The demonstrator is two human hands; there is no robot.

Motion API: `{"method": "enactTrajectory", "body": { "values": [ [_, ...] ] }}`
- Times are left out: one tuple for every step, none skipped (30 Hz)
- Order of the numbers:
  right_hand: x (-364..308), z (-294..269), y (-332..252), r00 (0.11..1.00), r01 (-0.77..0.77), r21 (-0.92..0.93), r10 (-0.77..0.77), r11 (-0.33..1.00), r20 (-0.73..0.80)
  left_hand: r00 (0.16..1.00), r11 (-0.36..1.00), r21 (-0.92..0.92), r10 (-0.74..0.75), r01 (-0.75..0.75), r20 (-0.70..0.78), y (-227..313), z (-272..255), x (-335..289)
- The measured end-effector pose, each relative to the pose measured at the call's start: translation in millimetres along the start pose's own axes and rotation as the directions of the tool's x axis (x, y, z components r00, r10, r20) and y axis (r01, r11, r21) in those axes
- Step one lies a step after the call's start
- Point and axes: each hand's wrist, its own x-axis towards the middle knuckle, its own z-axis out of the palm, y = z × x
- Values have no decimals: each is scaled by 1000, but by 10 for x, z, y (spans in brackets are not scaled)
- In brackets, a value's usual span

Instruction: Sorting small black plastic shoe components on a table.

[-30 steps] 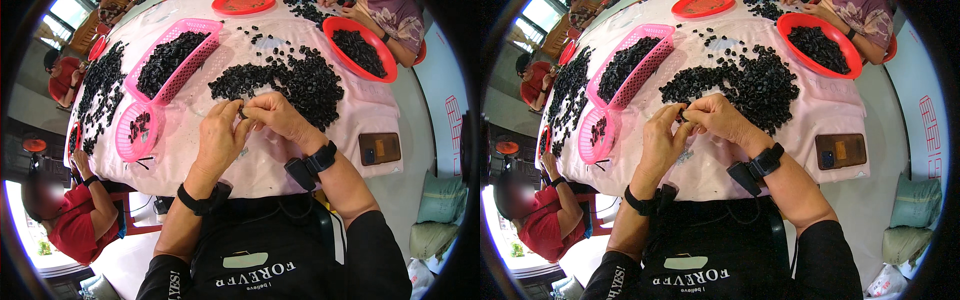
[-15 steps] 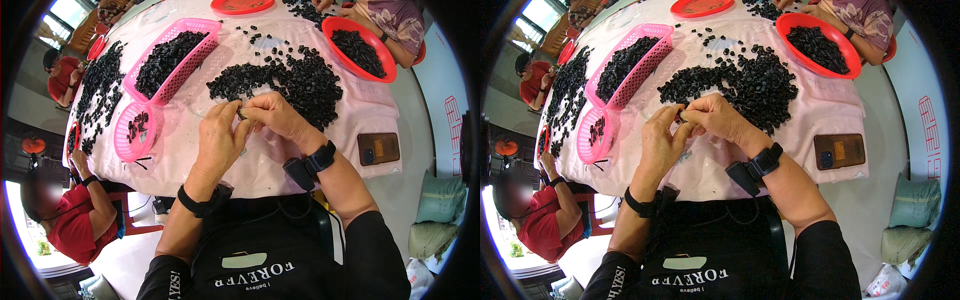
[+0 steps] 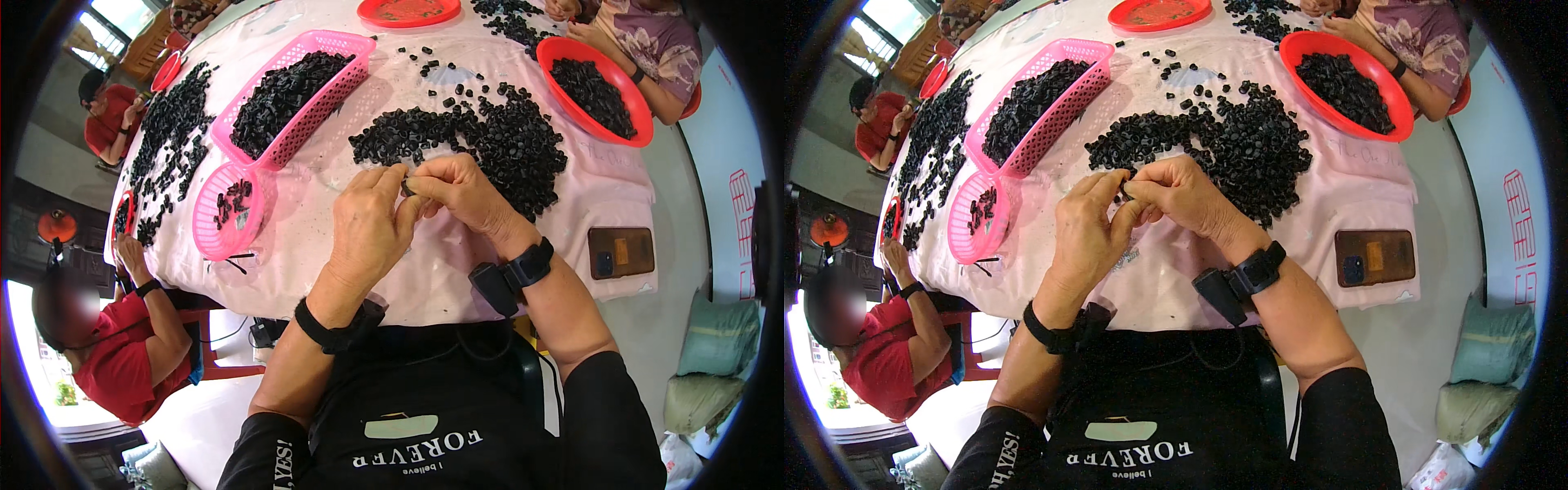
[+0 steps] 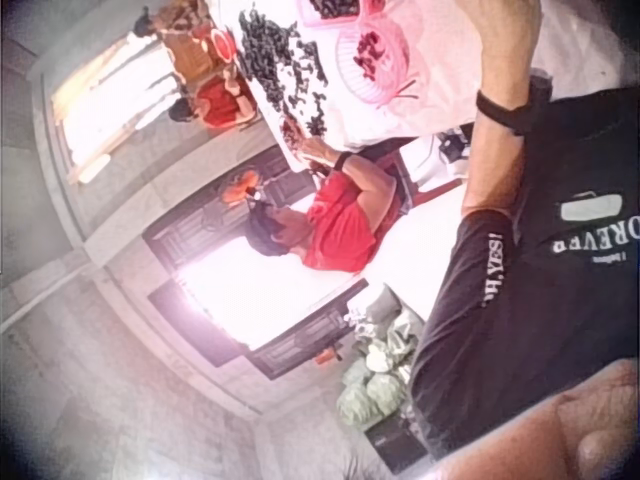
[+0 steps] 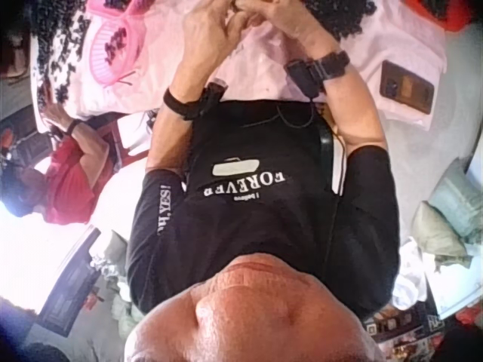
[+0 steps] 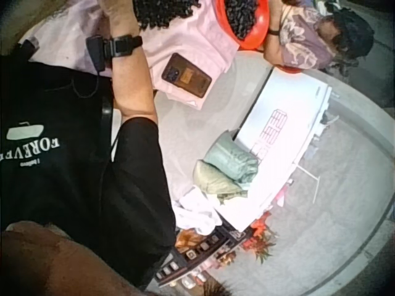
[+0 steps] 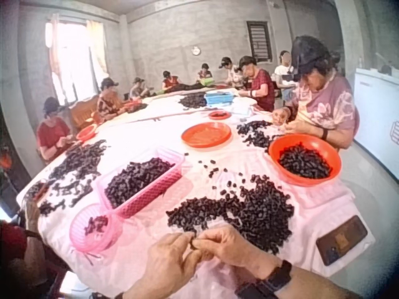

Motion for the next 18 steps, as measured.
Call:
{"method": "enactTrajectory", "body": {
  "values": [
    [-6, 3, -15, 1000, 15, 4, -15, 1000, -7, 1000, 1000, -15, 5, -6, -16, 9, 0, 2],
    [-6, 3, -13, 1000, 14, 1, -14, 1000, -5, 1000, 1000, -17, 4, -4, -19, 18, -3, 3],
    [-5, 3, -2, 1000, 24, 29, -23, 999, -3, 1000, 1000, -21, -10, 10, -11, 28, -6, 4],
    [-3, 2, 6, 999, 33, 57, -33, 998, -2, 1000, 999, -26, -24, 24, -3, 30, -2, 4],
    [-5, 2, 1, 1000, 31, 54, -31, 998, -2, 1000, 999, -28, -25, 24, -5, 32, 8, -2],
    [-9, 1, -5, 1000, 12, 43, -12, 999, -1, 998, 997, -57, -58, 58, 5, 35, 22, -11],
    [-7, 5, -11, 1000, -7, 33, 7, 999, -1, 996, 992, -84, -90, 91, 18, 28, 31, -16],
    [-5, 11, -15, 1000, -7, 31, 7, 999, -1, 996, 992, -85, -90, 91, 16, 7, 43, -23],
    [-3, 17, -17, 1000, -13, 44, 13, 999, 3, 996, 989, -114, -90, 90, 9, -23, 57, -33],
    [-7, 20, -20, 1000, -21, 58, 21, 998, 8, 996, 986, -143, -92, 91, 3, -30, 60, -37],
    [-8, 17, -21, 1000, -23, 57, 22, 998, 8, 996, 985, -144, -93, 93, 2, -26, 56, -40],
    [-7, 13, -23, 1000, -18, 53, 17, 998, 12, 996, 988, -125, -90, 90, 8, -13, 45, -37],
    [-6, 7, -24, 1000, -12, 48, 11, 999, 13, 996, 991, -106, -84, 85, 15, 0, 35, -30],
    [-3, -3, -19, 1000, -13, 48, 12, 999, 12, 996, 991, -107, -84, 85, 16, 9, 29, -27],
    [0, -16, -7, 1000, -8, 46, 7, 999, 24, 997, 993, -89, -71, 72, 13, 19, 24, -27],
    [2, -24, 3, 999, -4, 44, 2, 999, 36, 998, 996, -71, -58, 58, 10, 24, 21, -26],
    [3, -22, 5, 999, -4, 43, 3, 999, 35, 998, 996, -72, -57, 58, 9, 28, 17, -25],
    [5, -15, 7, 1000, 8, 45, -9, 999, 29, 999, 998, -48, -44, 44, 1, 30, 12, -24]
  ]
}}
